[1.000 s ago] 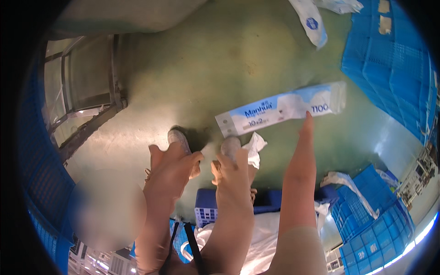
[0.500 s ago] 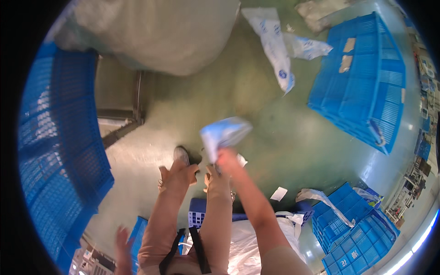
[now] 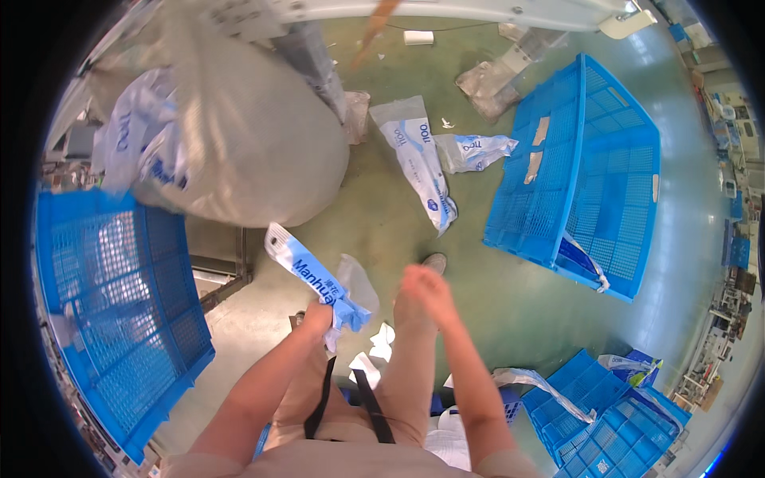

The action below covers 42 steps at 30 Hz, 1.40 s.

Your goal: The person collects plastic components from a blue crate, places them into plastic bags, and then hangs the filled bags on a rack attached to a machine.

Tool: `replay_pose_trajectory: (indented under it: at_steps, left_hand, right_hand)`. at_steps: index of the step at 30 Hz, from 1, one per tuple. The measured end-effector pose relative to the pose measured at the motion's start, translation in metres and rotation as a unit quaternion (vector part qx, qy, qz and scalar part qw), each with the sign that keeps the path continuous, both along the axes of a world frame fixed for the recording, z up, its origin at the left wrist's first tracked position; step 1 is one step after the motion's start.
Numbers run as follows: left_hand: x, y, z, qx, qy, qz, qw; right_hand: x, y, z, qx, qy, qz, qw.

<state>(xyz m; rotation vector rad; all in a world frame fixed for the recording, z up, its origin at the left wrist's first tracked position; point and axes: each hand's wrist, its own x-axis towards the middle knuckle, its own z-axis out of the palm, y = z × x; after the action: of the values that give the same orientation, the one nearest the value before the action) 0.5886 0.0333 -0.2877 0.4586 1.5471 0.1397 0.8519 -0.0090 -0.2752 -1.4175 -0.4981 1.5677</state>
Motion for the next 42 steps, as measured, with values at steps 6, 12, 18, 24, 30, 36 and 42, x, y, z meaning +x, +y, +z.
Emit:
replay_pose_trajectory:
  at_steps: [6, 12, 18, 24, 30, 36, 42]
  left_hand:
    - [0.074, 0.068, -0.172, -0.009, -0.036, 0.054, 0.998]
    - [0.172, 0.185, -0.314, 0.067, -0.05, 0.22, 0.972]
    - [0.253, 0.226, -0.408, 0.128, -0.084, 0.151, 0.977]
    - [0.243, 0.169, -0.383, 0.031, 0.072, -0.214, 0.974]
    - [0.209, 0.071, -0.179, 0.051, 0.151, -0.521, 0.839]
    - [0.186, 0.031, 0.046, 0.136, 0.07, -0.223, 0.963]
    - [0.112, 0.068, 0.238, 0.406, 0.057, -0.349, 0.843]
  right_hand:
    - [0.185, 0.102, -0.142, -0.003, -0.571, -0.022, 0.821]
    - [0.292, 0.212, -0.284, -0.041, -0.672, 0.066, 0.736]
    - [0.293, 0.263, -0.434, -0.036, -0.459, 0.083, 0.884]
    - [0.065, 0.19, -0.408, -0.26, -0.078, 0.132, 0.953]
    - [0.022, 0.079, -0.263, -0.352, 0.285, -0.107, 0.885]
    - [0.047, 0.047, -0.052, -0.331, -0.101, 0.092, 0.934]
    - [0.023, 0.128, 0.175, 0.03, -0.028, 0.513, 0.857]
